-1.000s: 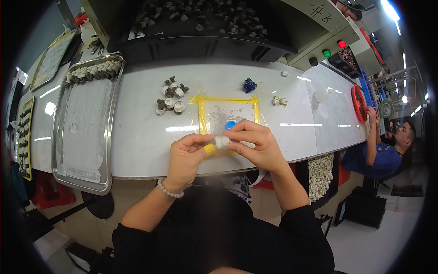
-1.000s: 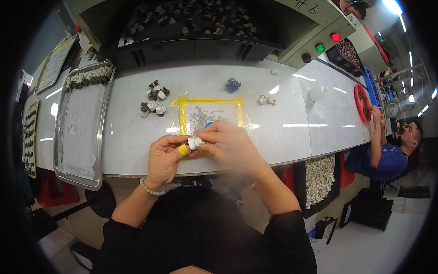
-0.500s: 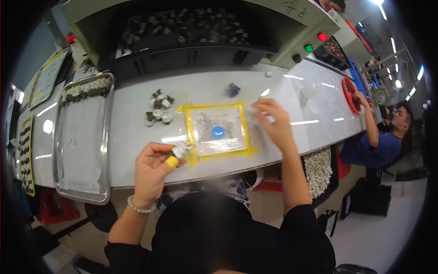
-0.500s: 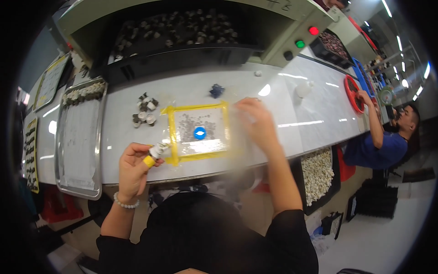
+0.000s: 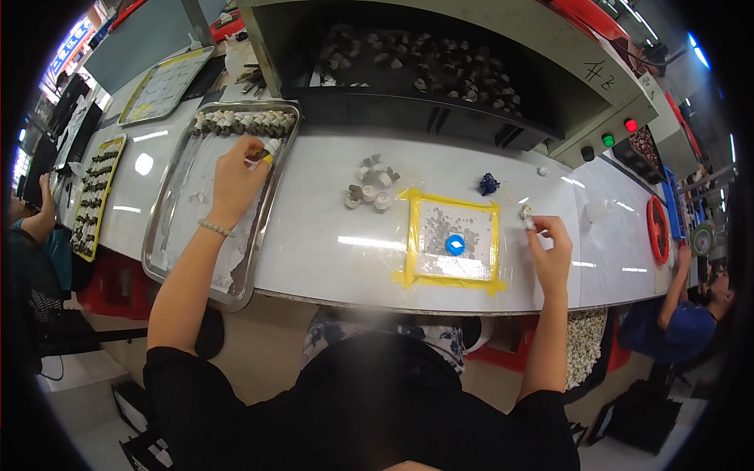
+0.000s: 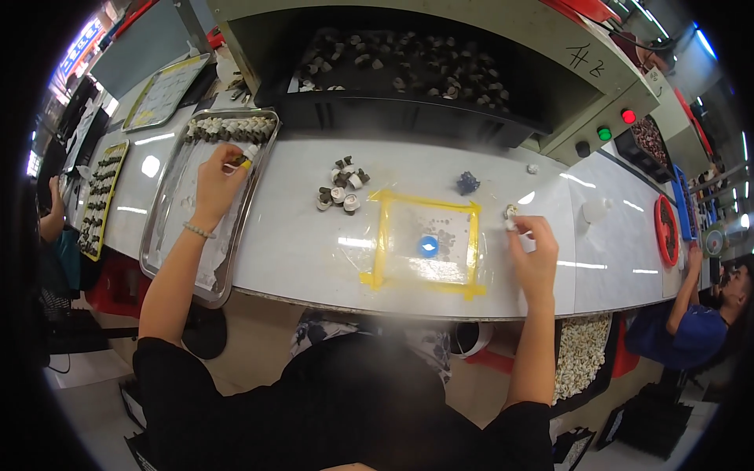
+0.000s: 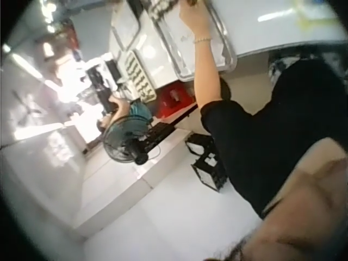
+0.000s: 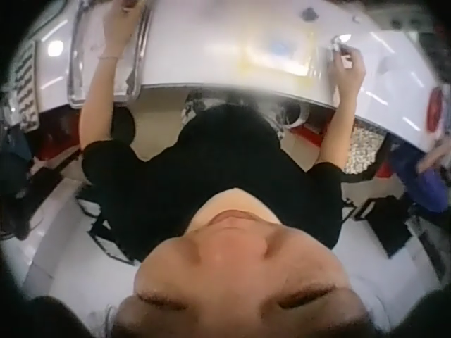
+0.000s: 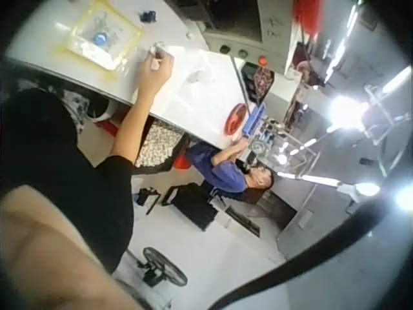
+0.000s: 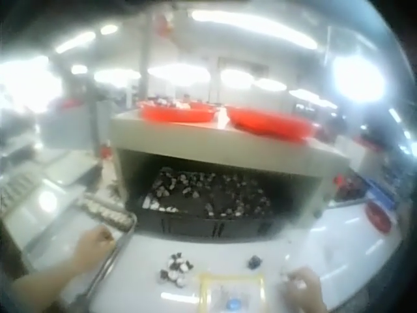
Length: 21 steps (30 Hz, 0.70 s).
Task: The person applies adhesive from a small tube to plastic toy components, then arranges the components in a tray.
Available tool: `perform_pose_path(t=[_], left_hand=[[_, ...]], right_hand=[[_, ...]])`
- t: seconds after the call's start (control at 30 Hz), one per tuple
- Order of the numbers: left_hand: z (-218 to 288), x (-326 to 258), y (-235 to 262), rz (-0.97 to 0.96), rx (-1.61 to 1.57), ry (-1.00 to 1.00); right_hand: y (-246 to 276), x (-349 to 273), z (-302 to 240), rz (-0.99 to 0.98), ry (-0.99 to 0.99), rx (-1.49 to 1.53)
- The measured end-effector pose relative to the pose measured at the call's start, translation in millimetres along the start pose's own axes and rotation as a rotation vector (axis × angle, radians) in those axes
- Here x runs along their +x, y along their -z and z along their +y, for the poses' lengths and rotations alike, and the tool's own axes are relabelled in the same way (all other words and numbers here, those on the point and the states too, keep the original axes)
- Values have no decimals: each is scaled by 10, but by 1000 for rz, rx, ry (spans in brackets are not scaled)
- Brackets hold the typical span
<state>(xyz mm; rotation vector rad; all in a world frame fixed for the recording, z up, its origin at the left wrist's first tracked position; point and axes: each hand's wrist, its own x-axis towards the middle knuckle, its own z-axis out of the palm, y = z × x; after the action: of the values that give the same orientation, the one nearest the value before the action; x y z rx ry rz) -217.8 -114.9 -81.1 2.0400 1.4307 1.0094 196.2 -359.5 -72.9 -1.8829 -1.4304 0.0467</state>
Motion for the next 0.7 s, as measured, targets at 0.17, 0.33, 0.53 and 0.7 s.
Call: perform_pose_path(t=[0.17, 0.33, 0.53, 0.7], left_hand=[[-121, 101, -162, -14, 240, -240], [-46, 91, -101, -73, 322, -239], [680, -258, -285, 18, 213, -656], [926, -327, -527, -545, 186, -176]], right_hand=[[-239, -242, -294, -94, 138, 58], [-325, -359, -352, -116, 362, -103], [-278, -385, -349, -126, 410, -92], [-253, -353, -437, -167, 271, -56]])
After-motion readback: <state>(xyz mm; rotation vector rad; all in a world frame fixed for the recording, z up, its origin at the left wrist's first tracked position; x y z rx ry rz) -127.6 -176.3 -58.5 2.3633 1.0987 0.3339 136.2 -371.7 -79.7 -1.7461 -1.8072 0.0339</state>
